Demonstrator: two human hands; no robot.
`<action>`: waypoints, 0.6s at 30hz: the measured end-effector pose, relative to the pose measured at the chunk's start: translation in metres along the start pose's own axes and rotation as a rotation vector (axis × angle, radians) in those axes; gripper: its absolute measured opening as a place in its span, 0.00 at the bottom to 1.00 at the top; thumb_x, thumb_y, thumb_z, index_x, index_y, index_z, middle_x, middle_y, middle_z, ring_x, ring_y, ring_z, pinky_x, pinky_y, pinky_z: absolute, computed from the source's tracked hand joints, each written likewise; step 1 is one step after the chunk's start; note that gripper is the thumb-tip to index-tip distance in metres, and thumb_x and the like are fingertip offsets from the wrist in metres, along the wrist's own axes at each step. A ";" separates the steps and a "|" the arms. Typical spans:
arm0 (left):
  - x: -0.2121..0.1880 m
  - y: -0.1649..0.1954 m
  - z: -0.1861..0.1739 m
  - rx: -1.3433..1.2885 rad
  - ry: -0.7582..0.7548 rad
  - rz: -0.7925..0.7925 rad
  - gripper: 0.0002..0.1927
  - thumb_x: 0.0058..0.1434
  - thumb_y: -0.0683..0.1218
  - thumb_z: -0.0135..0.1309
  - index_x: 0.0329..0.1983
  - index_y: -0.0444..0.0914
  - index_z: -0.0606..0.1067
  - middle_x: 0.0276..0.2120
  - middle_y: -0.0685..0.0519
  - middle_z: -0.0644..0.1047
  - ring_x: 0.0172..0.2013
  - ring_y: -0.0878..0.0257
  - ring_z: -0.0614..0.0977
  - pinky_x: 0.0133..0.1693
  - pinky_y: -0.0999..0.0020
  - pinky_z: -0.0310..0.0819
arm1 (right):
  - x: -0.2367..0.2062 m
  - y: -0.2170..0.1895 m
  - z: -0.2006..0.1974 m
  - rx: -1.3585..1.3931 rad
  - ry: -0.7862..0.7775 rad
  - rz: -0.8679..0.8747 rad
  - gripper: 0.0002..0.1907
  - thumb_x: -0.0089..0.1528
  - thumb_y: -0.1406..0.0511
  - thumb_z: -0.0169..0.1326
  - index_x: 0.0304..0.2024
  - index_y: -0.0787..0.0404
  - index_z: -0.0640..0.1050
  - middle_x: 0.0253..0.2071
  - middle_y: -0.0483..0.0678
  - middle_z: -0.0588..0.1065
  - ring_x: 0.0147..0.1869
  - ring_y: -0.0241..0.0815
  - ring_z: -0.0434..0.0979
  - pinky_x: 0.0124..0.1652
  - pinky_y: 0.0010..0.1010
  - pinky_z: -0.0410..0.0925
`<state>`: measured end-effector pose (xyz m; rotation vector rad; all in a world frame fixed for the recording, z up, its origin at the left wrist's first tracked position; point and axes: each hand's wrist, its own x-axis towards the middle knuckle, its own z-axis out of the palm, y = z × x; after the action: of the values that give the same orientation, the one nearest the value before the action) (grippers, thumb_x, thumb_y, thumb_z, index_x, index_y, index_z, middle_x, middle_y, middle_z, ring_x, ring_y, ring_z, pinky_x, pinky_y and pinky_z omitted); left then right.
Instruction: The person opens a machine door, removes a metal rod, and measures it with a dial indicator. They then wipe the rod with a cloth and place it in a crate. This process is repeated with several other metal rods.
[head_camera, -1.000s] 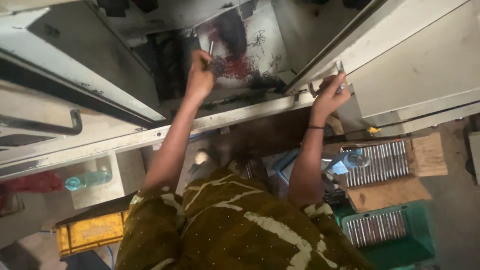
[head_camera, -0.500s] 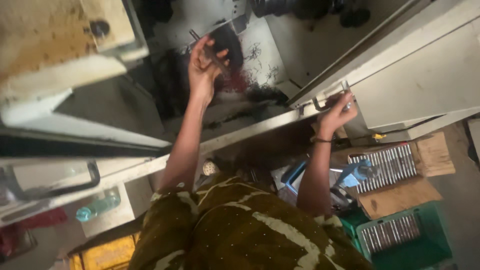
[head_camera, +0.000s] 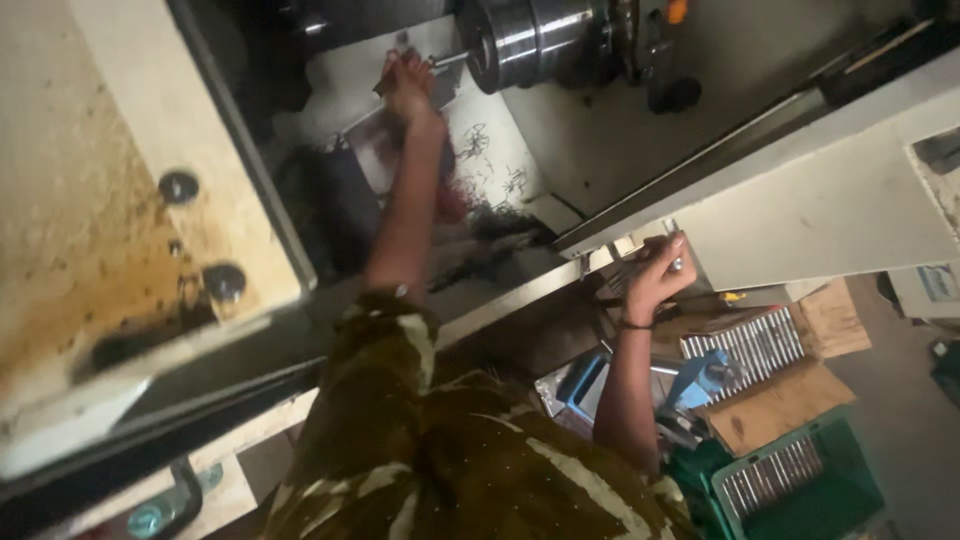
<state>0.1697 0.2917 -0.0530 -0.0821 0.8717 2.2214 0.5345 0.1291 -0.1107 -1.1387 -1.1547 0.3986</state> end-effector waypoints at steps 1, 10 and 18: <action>0.001 -0.006 0.010 -0.124 -0.029 -0.050 0.18 0.67 0.53 0.51 0.54 0.39 0.74 0.37 0.53 0.80 0.30 0.63 0.82 0.31 0.68 0.75 | 0.001 0.001 0.000 -0.005 -0.004 -0.021 0.28 0.77 0.55 0.43 0.29 0.68 0.72 0.24 0.45 0.69 0.27 0.32 0.65 0.28 0.24 0.57; 0.037 0.006 0.048 -0.284 0.019 -0.125 0.25 0.70 0.61 0.41 0.53 0.39 0.75 0.35 0.50 0.75 0.27 0.60 0.75 0.29 0.62 0.71 | 0.003 0.015 -0.004 -0.079 0.015 -0.077 0.30 0.77 0.54 0.42 0.28 0.70 0.73 0.23 0.47 0.70 0.27 0.34 0.68 0.29 0.26 0.60; 0.029 0.006 -0.009 0.138 -0.254 0.335 0.26 0.73 0.59 0.55 0.44 0.30 0.83 0.26 0.54 0.76 0.22 0.70 0.69 0.23 0.70 0.59 | 0.007 0.018 -0.003 -0.064 0.034 -0.066 0.30 0.76 0.53 0.43 0.27 0.69 0.71 0.23 0.47 0.70 0.25 0.34 0.68 0.27 0.25 0.60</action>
<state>0.1423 0.3011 -0.0655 0.4320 0.9453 2.3995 0.5452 0.1402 -0.1222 -1.1551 -1.1795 0.2923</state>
